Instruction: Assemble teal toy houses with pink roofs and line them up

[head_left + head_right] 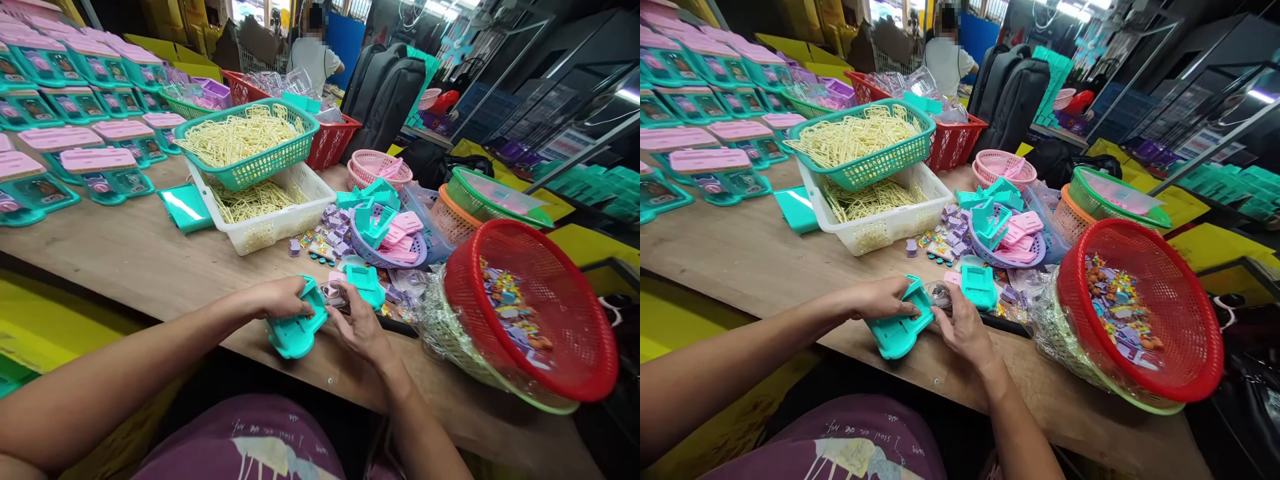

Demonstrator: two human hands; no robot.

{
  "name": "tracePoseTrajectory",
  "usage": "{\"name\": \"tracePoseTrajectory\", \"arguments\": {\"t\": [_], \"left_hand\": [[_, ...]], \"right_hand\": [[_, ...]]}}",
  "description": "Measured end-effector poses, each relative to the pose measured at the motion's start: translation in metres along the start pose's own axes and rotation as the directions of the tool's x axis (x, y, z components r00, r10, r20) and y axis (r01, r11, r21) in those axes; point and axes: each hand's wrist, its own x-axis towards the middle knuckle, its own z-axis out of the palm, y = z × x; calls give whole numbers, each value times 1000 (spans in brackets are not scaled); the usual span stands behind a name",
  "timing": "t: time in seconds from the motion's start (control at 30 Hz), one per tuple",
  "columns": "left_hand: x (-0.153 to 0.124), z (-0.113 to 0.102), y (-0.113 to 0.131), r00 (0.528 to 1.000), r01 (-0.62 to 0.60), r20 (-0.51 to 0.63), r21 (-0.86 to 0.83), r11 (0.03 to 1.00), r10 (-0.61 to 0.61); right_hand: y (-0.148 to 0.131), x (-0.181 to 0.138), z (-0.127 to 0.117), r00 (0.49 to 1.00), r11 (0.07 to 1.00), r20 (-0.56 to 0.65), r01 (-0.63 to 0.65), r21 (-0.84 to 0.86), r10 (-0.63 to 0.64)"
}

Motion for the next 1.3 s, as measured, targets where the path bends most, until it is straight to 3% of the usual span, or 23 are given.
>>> {"name": "tracePoseTrajectory", "arguments": {"t": [0.13, 0.3, 0.43, 0.5, 0.67, 0.8, 0.9, 1.03, 1.13, 1.3], "left_hand": [[-1, -2, 3, 1000, 7, 15, -19, 1000, -7], [-3, 0, 6, 999, 21, -31, -28, 999, -22], [-2, 2, 2, 998, -19, -68, -102, 995, 12], [-3, 2, 1, 997, -39, -74, -123, 992, 30], [-2, 4, 1, 994, -53, -95, -69, 996, 47], [0, 6, -2, 990, -83, -125, -91, 992, 71], [0, 7, -5, 992, -126, -36, -245, 961, 121], [-1, 5, -6, 977, -183, 31, -389, 903, 211], [-3, 5, -3, 986, -150, 16, -352, 924, 167], [-5, 3, -6, 994, -71, 52, -368, 927, 97]], "right_hand": [[-7, -2, 5, 998, 998, -28, -55, -27, 54], [-14, -6, 29, 975, 920, -201, 7, -392, -94], [-19, -7, 46, 951, 820, -270, -32, -571, -151], [-20, -5, 46, 946, 812, -287, -50, -581, -148], [-20, 2, 38, 963, 912, -262, -56, -407, -57], [-16, -1, 48, 942, 848, -317, -80, -524, -108], [-12, -4, 53, 947, 833, -283, -29, -553, -155], [-11, -11, 37, 991, 938, -43, 106, -329, -127], [-7, -19, 28, 992, 996, 98, 81, -35, -77], [10, -24, 42, 991, 935, -56, -93, 343, 119]]}}
